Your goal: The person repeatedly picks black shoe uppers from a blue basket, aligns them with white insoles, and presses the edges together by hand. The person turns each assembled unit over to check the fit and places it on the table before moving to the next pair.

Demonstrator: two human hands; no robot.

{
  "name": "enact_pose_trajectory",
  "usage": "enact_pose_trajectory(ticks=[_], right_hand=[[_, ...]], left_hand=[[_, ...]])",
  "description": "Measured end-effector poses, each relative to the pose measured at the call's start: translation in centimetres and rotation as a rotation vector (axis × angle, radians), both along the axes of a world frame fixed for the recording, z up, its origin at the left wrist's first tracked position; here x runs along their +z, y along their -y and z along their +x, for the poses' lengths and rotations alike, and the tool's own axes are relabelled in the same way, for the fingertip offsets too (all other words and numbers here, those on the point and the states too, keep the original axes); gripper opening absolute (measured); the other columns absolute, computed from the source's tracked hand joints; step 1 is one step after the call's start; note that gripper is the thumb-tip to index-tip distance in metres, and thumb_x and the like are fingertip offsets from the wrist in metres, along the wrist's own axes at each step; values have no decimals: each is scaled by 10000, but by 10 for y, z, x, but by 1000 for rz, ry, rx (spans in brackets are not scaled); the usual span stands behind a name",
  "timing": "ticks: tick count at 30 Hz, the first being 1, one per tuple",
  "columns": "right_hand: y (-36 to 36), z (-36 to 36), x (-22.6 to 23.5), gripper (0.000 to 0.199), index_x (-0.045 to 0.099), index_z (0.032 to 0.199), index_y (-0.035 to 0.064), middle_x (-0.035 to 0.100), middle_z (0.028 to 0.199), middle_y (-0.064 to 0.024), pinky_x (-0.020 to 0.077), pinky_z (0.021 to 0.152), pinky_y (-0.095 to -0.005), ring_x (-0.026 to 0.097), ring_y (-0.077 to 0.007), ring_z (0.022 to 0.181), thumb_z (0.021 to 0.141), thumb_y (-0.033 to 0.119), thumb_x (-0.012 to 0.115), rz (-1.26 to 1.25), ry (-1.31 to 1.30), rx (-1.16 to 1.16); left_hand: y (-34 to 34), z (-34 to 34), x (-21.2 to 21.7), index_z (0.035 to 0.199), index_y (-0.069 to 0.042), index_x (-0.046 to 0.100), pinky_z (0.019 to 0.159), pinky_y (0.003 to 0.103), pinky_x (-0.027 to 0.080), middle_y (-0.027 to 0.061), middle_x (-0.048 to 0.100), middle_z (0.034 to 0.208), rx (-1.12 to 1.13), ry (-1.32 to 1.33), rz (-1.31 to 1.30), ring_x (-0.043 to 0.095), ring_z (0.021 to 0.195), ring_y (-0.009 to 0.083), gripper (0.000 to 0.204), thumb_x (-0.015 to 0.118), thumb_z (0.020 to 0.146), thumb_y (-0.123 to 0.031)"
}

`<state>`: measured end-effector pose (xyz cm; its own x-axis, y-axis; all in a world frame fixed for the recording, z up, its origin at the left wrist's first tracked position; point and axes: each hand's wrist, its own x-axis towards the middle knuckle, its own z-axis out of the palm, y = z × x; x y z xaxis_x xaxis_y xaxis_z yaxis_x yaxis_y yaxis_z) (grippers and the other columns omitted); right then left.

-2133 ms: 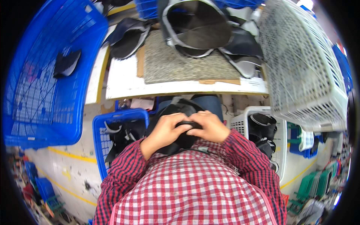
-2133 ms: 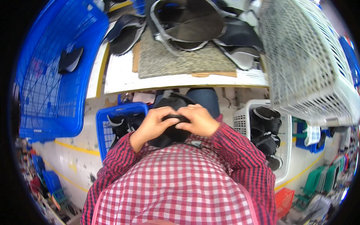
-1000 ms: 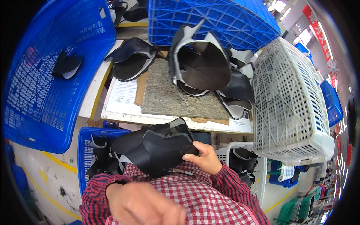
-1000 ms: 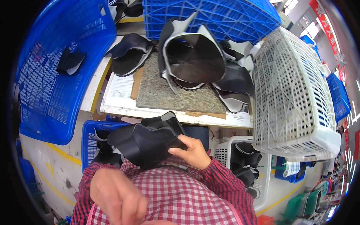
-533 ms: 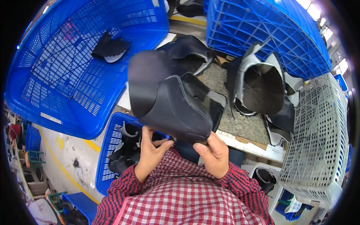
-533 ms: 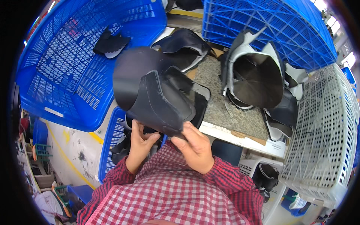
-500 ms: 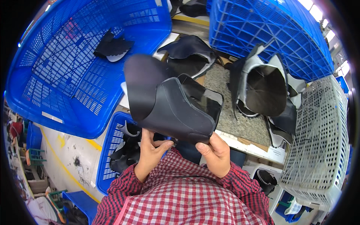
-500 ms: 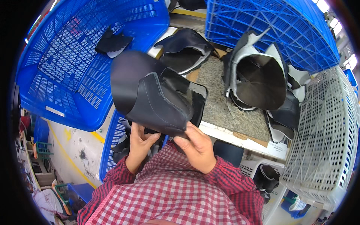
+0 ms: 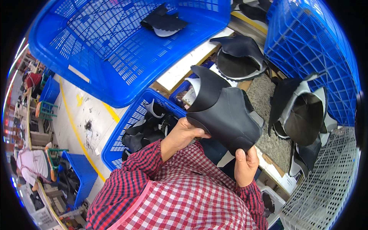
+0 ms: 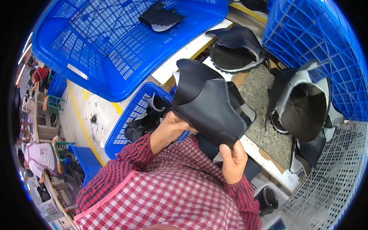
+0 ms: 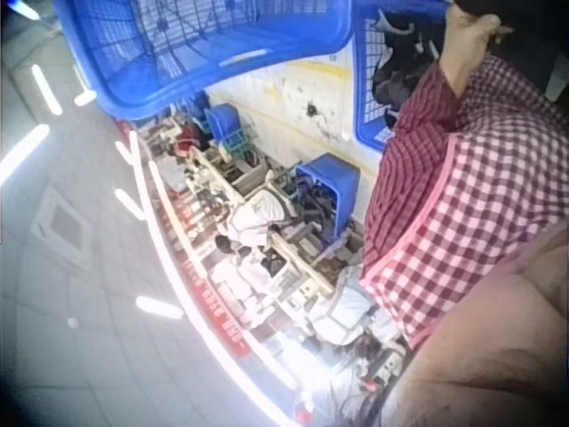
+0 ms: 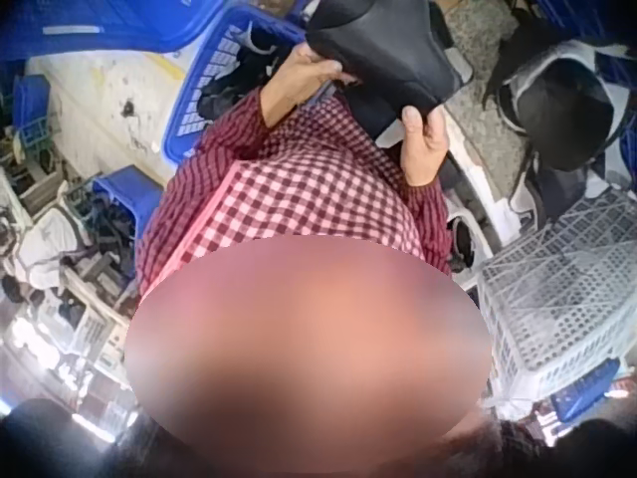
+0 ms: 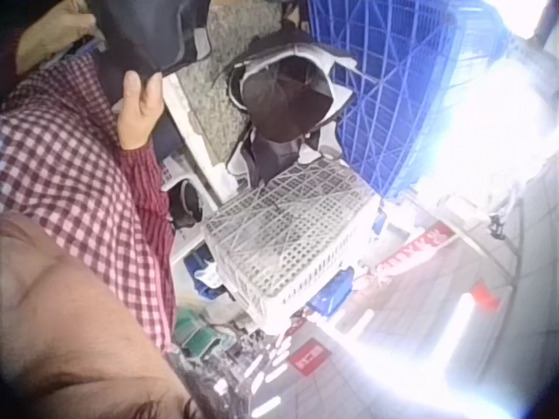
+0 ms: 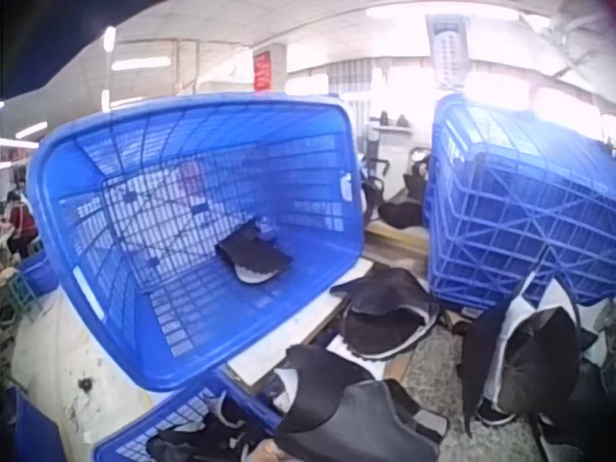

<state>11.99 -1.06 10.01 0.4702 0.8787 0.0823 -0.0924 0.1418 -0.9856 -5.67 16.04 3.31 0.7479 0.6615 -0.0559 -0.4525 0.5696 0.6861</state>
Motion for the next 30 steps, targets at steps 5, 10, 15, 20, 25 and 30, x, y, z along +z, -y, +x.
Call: enact_pose_trajectory(ticks=[5, 10, 15, 20, 25, 30], right_hand=[[6, 8, 2, 577, 548, 1414, -57, 637, 1291, -173, 480, 964, -362, 584, -261, 1158, 957, 237, 739, 13, 467, -186], [23, 21, -1, 332, 677, 1243, 25, 711, 1171, -122, 514, 894, -345, 643, -244, 1037, 956, 184, 733, -83, 501, -83], [33, 20, -22, 173, 736, 1128, 49, 751, 1058, -77, 552, 826, -338, 686, -220, 960, 960, 80, 708, -197, 421, 125], [32, 32, -42, 166, 742, 1141, 69, 754, 1037, -70, 560, 802, -321, 688, -213, 936, 992, 104, 677, -286, 364, 241], [29, 47, -52, 175, 736, 1154, 56, 767, 1050, -76, 573, 828, -312, 721, -207, 960, 992, 100, 685, -375, 254, 206], [30, 51, -60, 171, 738, 1150, 64, 771, 1028, -66, 567, 826, -315, 720, -203, 959, 990, 100, 689, -375, 240, 220]], left_hand=[[-39, 6, 33, 1429, -30, 557, 1140, 427, 442, 84, 646, 1400, 138, 222, 77, 605, 1296, 232, 575, 736, 883, 1], [-136, 43, 108, 1558, -91, 382, 1194, 506, 396, 99, 531, 1509, 327, 348, 467, 511, 1400, 308, 688, 729, 972, -192], [-253, 151, 170, 1413, -77, 520, 1176, 513, 351, 74, 596, 1411, 373, 439, 711, 525, 1324, 241, 484, 731, 987, -169], [-305, 261, 106, 1090, -27, 687, 887, 453, 546, 99, 678, 1169, 569, -471, 313, 651, 1076, 244, 235, 797, 909, -130], [-286, 356, 38, 1103, -29, 742, 988, 476, 501, 192, 711, 1211, 429, -765, 1535, 640, 1158, 358, 392, 771, 911, -370], [-284, 360, 70, 1354, -74, 662, 1133, 559, 379, 180, 570, 1460, -161, -1350, 1847, 500, 1387, 357, 735, 688, 890, -643]])
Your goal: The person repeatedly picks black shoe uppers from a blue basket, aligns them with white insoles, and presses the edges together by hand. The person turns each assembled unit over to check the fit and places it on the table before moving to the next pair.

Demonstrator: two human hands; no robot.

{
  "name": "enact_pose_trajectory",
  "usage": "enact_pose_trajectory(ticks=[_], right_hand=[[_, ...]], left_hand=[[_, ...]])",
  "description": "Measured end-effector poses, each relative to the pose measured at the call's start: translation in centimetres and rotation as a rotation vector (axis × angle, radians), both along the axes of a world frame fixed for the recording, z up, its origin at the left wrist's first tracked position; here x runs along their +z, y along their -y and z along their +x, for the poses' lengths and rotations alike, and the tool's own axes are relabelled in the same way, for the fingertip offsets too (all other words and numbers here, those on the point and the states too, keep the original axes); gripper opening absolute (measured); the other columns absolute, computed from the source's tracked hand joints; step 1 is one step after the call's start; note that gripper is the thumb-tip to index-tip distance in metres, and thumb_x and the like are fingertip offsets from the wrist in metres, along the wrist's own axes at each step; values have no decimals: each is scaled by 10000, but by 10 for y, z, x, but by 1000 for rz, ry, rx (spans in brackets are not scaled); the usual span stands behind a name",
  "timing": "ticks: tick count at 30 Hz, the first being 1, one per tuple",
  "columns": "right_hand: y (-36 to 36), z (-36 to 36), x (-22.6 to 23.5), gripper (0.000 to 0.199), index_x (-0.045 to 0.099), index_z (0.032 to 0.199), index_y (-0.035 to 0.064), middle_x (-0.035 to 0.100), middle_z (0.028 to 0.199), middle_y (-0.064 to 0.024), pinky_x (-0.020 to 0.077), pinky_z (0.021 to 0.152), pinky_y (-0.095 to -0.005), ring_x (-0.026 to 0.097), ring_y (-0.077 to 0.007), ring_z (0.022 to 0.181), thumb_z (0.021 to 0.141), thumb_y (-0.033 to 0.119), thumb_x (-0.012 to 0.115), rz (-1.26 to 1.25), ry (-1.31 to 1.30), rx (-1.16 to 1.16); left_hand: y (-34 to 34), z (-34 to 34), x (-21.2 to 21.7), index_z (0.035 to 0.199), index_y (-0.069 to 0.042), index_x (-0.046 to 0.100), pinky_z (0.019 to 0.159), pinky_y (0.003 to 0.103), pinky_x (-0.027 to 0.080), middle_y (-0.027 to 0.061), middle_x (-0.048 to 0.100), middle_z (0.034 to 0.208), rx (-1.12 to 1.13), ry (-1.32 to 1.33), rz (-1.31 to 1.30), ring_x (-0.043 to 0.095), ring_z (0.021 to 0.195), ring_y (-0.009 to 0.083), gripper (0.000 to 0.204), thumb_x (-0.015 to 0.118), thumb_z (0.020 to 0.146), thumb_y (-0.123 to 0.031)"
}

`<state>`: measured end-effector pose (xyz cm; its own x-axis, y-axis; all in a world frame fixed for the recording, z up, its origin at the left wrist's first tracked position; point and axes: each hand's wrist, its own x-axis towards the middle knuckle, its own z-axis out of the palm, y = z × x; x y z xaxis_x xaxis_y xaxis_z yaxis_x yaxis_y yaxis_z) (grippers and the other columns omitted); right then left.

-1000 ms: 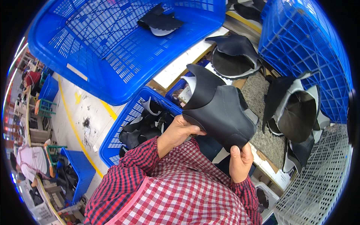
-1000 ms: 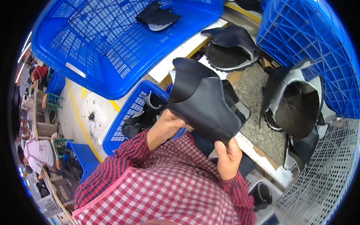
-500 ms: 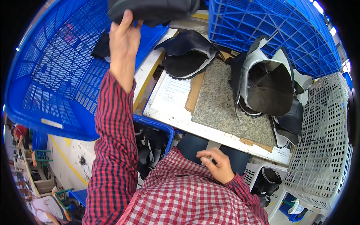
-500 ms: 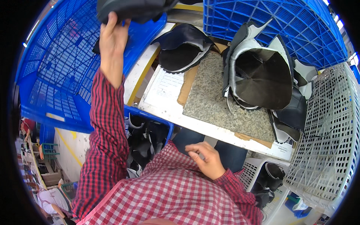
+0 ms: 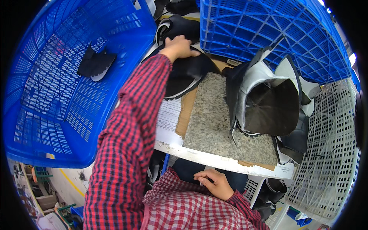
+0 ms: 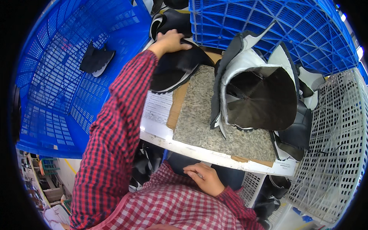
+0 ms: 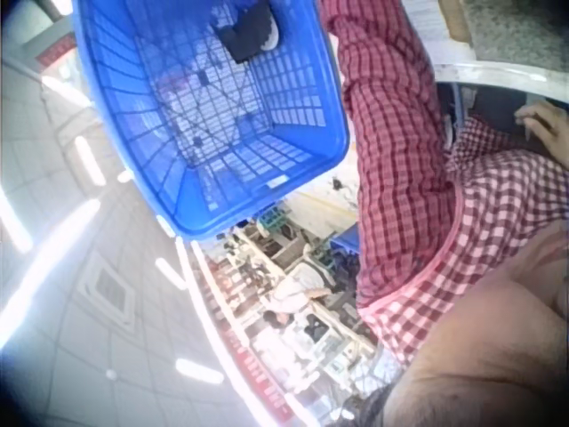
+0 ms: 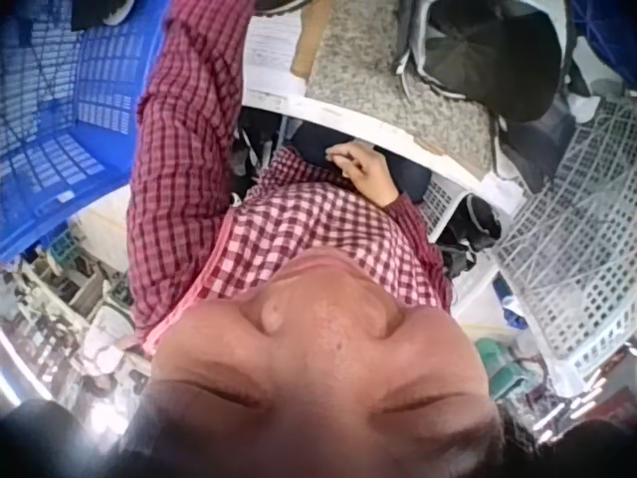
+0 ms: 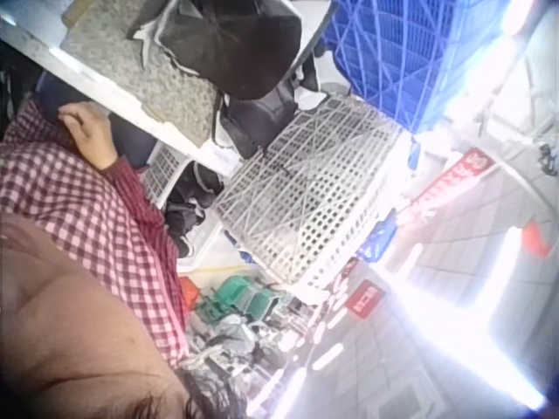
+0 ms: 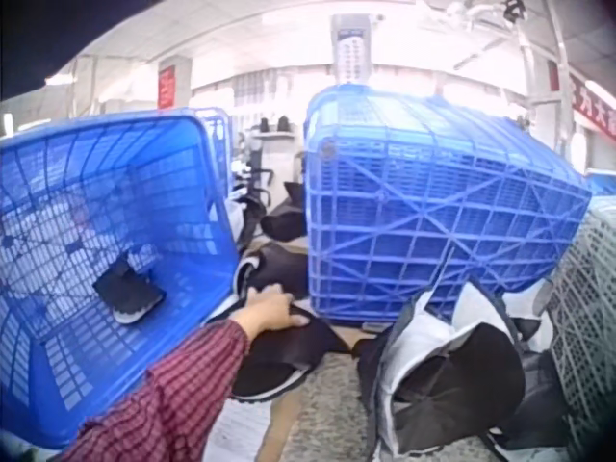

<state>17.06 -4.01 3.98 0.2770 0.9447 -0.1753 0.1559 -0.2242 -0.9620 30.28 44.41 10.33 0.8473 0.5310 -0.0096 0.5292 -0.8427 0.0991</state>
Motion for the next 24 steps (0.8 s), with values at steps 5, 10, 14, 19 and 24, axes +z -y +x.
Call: enact_pose_trajectory(ticks=[5, 10, 14, 19, 24], right_hand=[[-4, -9, 10, 147, 748, 1119, 70, 759, 1014, -77, 557, 804, -322, 707, -207, 920, 995, 111, 680, -33, -41, -18], [-2, 5, 55, 119, 761, 1055, 46, 732, 956, -74, 541, 807, -326, 681, -208, 885, 961, 76, 694, 322, 238, -91], [7, 21, 83, 356, 669, 1298, 28, 706, 1240, -111, 491, 947, -339, 643, -237, 1118, 955, 126, 676, 386, 433, -275], [16, 4, 64, 406, 654, 1281, 6, 682, 1223, -128, 502, 951, -329, 650, -260, 1088, 883, -70, 645, 405, 247, -324], [54, -3, 48, 243, 736, 1180, 27, 733, 1057, -75, 508, 916, -287, 657, -179, 1007, 946, -3, 678, 262, 119, -318]], left_hand=[[47, -111, 44, 1306, -25, 635, 963, 416, 520, 227, 700, 1222, 29, 246, -114, 675, 1154, 364, 625, 862, 811, -332], [117, -232, 108, 1027, -28, 659, 826, 258, 448, 21, 594, 980, -298, 797, -425, 564, 928, 111, 270, 824, 815, -54], [168, -282, 104, 1023, 10, 674, 946, 321, 493, 91, 680, 1084, -518, 933, -704, 650, 1049, 210, 283, 714, 776, 142], [239, -285, 28, 1183, -5, 717, 958, 359, 520, 164, 736, 1138, -470, 689, -313, 698, 1075, 291, 447, 666, 769, 155], [280, -293, -3, 1086, 2, 742, 908, 293, 564, 81, 707, 1151, -336, 813, -1117, 685, 1031, 164, 297, 780, 808, 100]])
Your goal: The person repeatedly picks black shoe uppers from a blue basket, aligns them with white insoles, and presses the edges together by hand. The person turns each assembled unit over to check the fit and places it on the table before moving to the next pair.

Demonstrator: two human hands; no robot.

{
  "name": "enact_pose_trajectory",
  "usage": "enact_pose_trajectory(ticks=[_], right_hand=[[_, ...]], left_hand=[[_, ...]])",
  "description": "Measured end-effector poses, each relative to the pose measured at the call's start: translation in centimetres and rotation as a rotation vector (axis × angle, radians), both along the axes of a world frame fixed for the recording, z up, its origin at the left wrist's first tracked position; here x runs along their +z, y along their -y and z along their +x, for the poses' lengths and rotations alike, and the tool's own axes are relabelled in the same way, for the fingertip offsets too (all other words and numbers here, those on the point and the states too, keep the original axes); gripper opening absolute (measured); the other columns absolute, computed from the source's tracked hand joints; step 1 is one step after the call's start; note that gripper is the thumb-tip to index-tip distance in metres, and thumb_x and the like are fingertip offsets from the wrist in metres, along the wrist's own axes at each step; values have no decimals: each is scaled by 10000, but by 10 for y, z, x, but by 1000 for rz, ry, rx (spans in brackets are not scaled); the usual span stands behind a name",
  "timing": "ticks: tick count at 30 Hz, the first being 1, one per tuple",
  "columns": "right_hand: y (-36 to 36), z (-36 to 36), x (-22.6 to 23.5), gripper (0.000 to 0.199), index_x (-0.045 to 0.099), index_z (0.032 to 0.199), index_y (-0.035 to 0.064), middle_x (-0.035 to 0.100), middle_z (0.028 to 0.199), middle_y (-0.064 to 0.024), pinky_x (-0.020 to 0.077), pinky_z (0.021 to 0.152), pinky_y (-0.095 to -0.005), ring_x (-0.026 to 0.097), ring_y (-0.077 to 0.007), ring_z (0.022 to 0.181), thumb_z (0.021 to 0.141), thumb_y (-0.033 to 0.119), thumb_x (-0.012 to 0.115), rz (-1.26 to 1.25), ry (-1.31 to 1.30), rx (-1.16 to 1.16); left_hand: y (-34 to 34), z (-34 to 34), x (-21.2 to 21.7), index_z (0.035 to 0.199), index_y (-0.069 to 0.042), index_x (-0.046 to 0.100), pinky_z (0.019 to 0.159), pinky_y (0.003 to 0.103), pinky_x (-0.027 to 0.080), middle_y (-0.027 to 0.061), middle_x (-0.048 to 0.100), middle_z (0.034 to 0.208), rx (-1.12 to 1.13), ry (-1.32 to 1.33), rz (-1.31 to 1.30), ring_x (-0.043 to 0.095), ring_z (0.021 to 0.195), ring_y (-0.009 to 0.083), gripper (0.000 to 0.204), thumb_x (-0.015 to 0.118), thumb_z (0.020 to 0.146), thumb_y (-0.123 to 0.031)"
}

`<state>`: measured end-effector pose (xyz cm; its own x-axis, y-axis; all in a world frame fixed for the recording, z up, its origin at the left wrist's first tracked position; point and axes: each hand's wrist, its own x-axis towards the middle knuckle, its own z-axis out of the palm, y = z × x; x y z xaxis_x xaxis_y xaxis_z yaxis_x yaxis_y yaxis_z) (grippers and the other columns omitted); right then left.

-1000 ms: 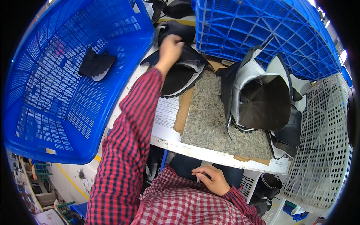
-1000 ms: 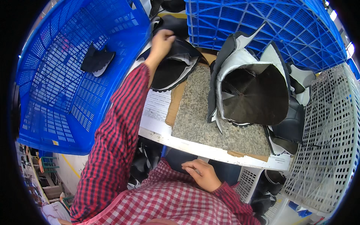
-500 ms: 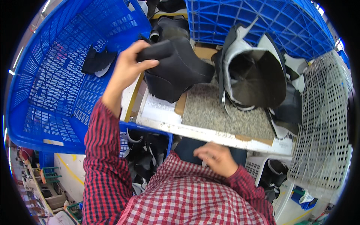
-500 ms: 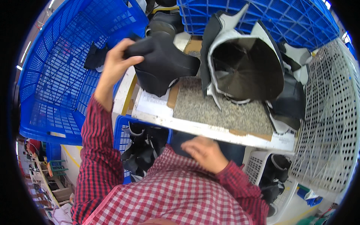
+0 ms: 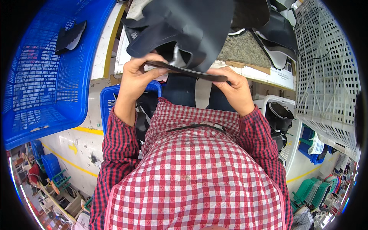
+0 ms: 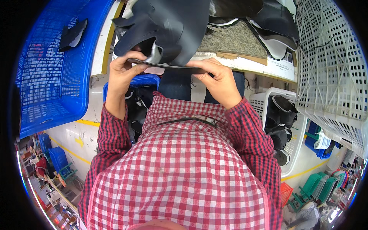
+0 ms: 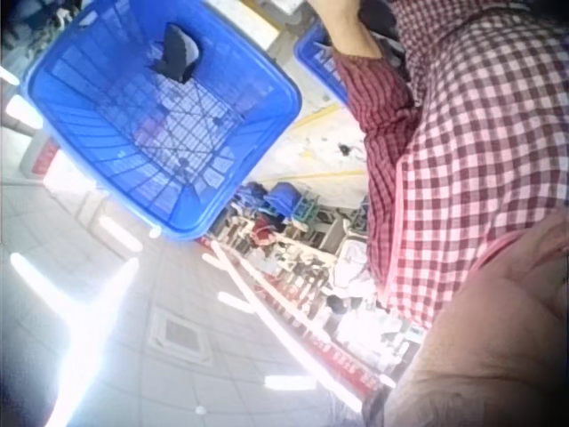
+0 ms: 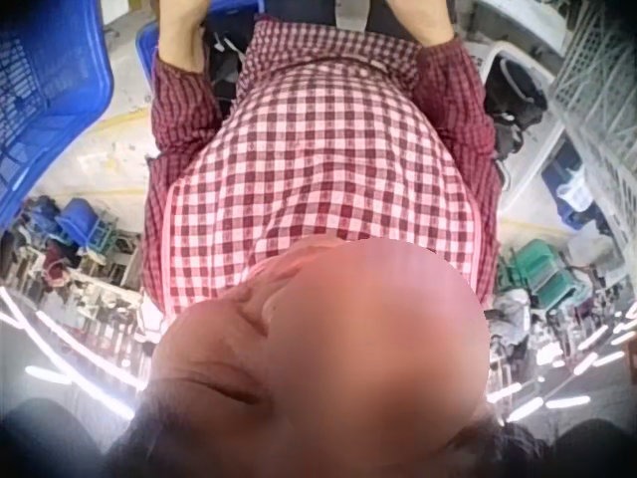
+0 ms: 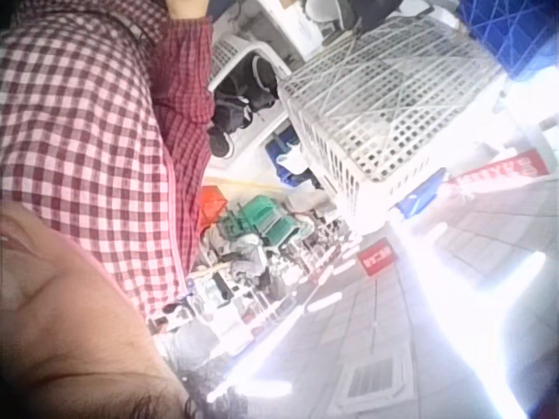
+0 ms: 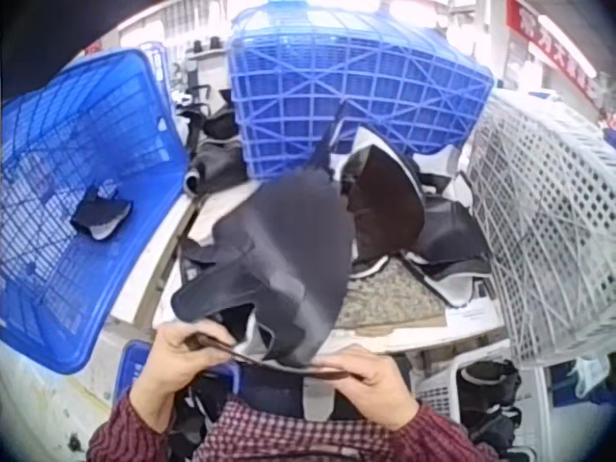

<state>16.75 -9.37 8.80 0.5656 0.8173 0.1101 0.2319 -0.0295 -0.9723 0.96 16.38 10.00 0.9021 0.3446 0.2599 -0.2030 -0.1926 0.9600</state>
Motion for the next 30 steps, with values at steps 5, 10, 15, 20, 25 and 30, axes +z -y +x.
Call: enact_pose_trajectory(ticks=[5, 10, 15, 20, 25, 30], right_hand=[[2, 11, -8, 197, 745, 1157, 6, 742, 1069, -26, 515, 836, -267, 642, -116, 968, 998, 115, 705, -30, -667, 118], [-21, 0, -9, 167, 710, 1000, 85, 710, 989, -19, 488, 685, -329, 607, -190, 828, 881, 152, 805, 87, 361, -210], [-42, 14, 20, 300, 666, 940, 167, 662, 932, 31, 459, 791, -358, 644, -187, 889, 727, 264, 853, 377, 1224, -231], [-63, 18, 48, 342, 683, 993, 185, 693, 935, 35, 414, 838, -360, 659, -177, 864, 699, 263, 840, 558, 1316, -104], [-67, 90, 60, 134, 731, 952, 105, 735, 899, 11, 508, 756, -238, 671, -101, 833, 935, 224, 790, 495, -8, -269], [-28, 130, 7, 331, 678, 1234, 2, 746, 1048, -64, 489, 668, -198, 609, -39, 777, 1019, 254, 694, 276, -578, 211]], left_hand=[[7, -20, 19, 1066, -10, 731, 928, 305, 569, 59, 683, 1119, 51, -82, -29, 676, 1007, 145, 249, 805, 835, 44], [26, -28, 30, 1126, -7, 713, 890, 268, 550, 48, 682, 1112, 158, -129, -13, 667, 986, 123, 289, 796, 854, 41], [31, -34, 42, 1121, -11, 716, 865, 250, 547, 52, 673, 1105, 151, -43, 110, 670, 985, 120, 291, 808, 848, 30], [23, -43, 52, 1047, 3, 728, 854, 262, 537, 73, 658, 1062, 185, -68, 32, 657, 979, 146, 287, 829, 788, 74], [16, -48, 68, 922, -6, 751, 783, 251, 463, 68, 641, 963, 84, 145, 246, 598, 899, 142, 289, 793, 686, 156], [5, -35, 90, 927, -10, 763, 731, 258, 448, 52, 632, 932, 263, 114, 617, 580, 870, 136, 296, 806, 679, 144]])
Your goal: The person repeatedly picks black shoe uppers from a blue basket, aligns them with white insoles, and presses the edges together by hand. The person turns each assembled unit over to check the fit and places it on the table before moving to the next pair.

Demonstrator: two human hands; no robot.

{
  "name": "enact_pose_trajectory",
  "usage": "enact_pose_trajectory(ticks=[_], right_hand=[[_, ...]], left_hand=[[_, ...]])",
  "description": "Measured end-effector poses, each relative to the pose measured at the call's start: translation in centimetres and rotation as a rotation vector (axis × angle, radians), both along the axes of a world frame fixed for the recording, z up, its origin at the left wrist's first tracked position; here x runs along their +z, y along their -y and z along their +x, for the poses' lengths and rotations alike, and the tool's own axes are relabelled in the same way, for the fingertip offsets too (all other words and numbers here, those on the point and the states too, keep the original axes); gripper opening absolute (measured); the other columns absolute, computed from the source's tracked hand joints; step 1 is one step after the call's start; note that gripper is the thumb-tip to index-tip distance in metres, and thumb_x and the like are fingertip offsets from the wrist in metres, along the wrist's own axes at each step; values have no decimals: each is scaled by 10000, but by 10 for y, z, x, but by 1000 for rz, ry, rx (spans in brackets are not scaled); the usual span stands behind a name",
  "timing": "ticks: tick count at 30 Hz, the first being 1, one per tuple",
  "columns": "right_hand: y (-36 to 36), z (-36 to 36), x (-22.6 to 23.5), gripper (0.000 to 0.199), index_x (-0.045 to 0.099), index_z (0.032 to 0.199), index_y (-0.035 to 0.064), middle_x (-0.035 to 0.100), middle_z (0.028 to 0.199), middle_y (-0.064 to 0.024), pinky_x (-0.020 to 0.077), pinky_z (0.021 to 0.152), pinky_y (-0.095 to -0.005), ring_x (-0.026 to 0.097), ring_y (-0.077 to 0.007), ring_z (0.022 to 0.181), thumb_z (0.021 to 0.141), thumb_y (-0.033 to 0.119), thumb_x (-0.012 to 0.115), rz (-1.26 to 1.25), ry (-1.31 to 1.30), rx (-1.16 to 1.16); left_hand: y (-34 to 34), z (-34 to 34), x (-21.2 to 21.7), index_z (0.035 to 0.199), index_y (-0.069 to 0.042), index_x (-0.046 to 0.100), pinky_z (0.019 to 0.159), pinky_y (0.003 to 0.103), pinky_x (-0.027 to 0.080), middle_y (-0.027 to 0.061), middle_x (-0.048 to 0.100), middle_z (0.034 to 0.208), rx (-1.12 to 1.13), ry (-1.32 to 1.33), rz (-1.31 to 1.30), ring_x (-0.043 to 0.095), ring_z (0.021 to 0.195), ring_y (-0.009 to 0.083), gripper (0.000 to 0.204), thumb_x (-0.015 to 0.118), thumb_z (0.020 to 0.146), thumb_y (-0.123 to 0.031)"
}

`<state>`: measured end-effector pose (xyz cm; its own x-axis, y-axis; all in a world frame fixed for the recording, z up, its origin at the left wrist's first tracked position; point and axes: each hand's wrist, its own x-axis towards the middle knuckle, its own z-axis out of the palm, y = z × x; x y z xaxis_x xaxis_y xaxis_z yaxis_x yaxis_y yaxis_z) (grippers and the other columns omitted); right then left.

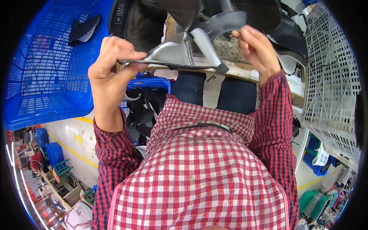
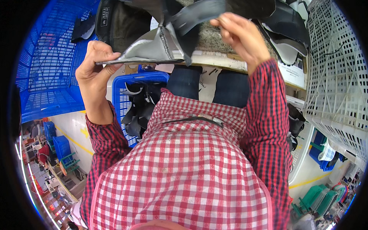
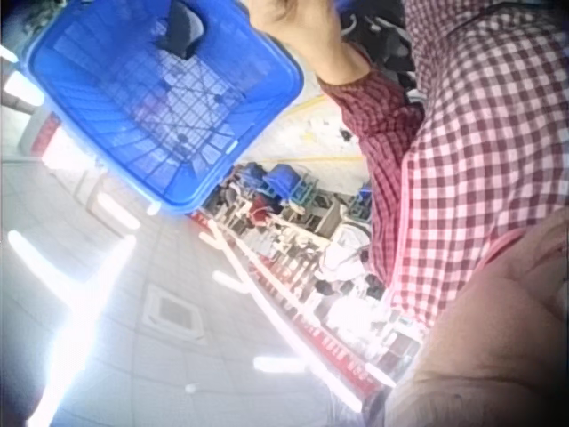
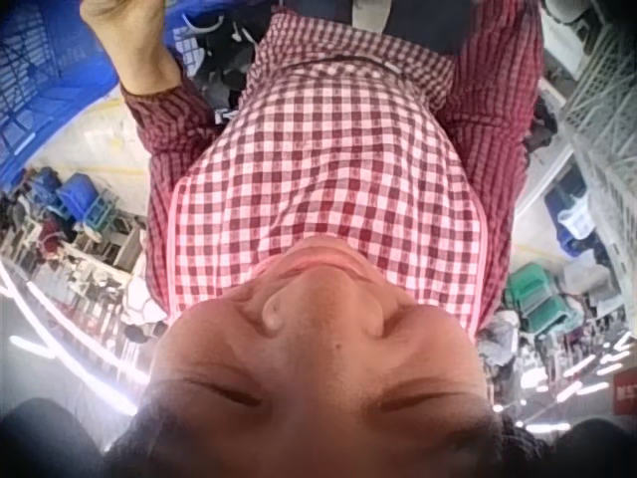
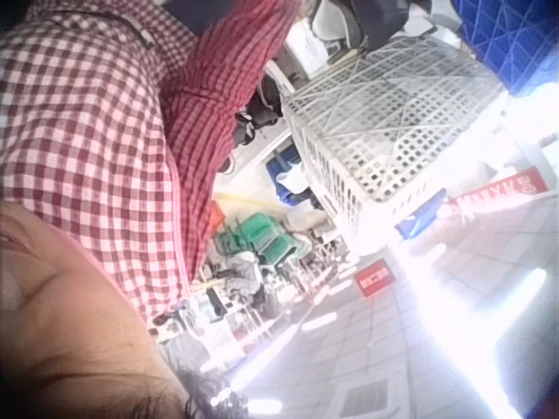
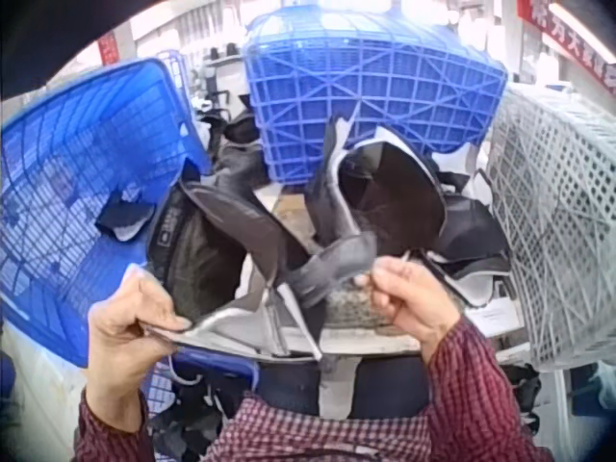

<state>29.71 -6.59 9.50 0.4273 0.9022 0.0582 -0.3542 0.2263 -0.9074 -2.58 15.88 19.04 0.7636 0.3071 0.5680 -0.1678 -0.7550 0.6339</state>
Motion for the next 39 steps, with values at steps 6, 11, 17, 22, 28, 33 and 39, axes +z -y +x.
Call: enact_pose_trajectory(ticks=[6, 11, 17, 22, 28, 33, 39], right_hand=[[32, -88, -26, 807, 465, 1501, -66, 671, 1334, -181, 540, 725, -231, 628, -115, 850, 1045, 600, 499, -113, -28, 283], [-6, -137, -43, 735, 554, 1389, -9, 673, 1185, -92, 549, 741, -306, 628, -146, 840, 1043, 635, 470, 4, -767, 147], [-15, -143, -16, 407, 660, 1219, 114, 651, 894, -7, 421, 539, -211, 497, -74, 642, 1075, 476, 543, 321, -1059, 329], [15, -88, 53, 268, 674, 1211, 109, 679, 947, -2, 408, 556, -217, 425, -71, 615, 1097, 317, 550, 606, -947, -109], [-7, -80, 106, 516, 598, 1360, 79, 683, 1304, -55, 553, 793, -303, 647, -185, 985, 883, 166, 775, 294, 1307, -341], [-12, -57, 118, 539, 619, 1180, 136, 733, 1058, 4, 582, 771, -329, 719, -224, 971, 711, 163, 885, -42, 1803, -439], [-30, -65, 71, 351, 657, 989, 175, 645, 741, 25, 533, 579, -314, 686, -170, 690, 710, 215, 866, 179, 1755, -728]], left_hand=[[4, 26, 31, 906, -26, 775, 775, 303, 426, 32, 633, 863, -116, -35, -58, 554, 869, 162, 247, 827, 686, 74], [10, 43, 38, 909, -28, 786, 776, 305, 422, 31, 641, 863, -280, -56, -4, 561, 875, 168, 267, 834, 656, 43], [9, 34, 42, 899, -19, 774, 802, 314, 424, 39, 643, 882, -250, -88, -34, 560, 897, 176, 263, 839, 648, 25], [29, 42, 31, 872, -41, 759, 773, 318, 455, 44, 635, 883, -243, -172, 89, 588, 894, 197, 294, 780, 620, 108], [34, 71, 33, 918, -39, 765, 710, 266, 479, 38, 633, 925, -326, -72, -75, 611, 880, 138, 274, 773, 702, 131], [31, 73, 33, 933, -15, 753, 747, 263, 524, 61, 634, 956, -262, -73, -99, 638, 896, 153, 260, 758, 726, 144], [27, 68, 28, 935, -8, 753, 758, 262, 513, 51, 626, 947, -240, -34, -164, 625, 894, 143, 260, 764, 728, 150]])
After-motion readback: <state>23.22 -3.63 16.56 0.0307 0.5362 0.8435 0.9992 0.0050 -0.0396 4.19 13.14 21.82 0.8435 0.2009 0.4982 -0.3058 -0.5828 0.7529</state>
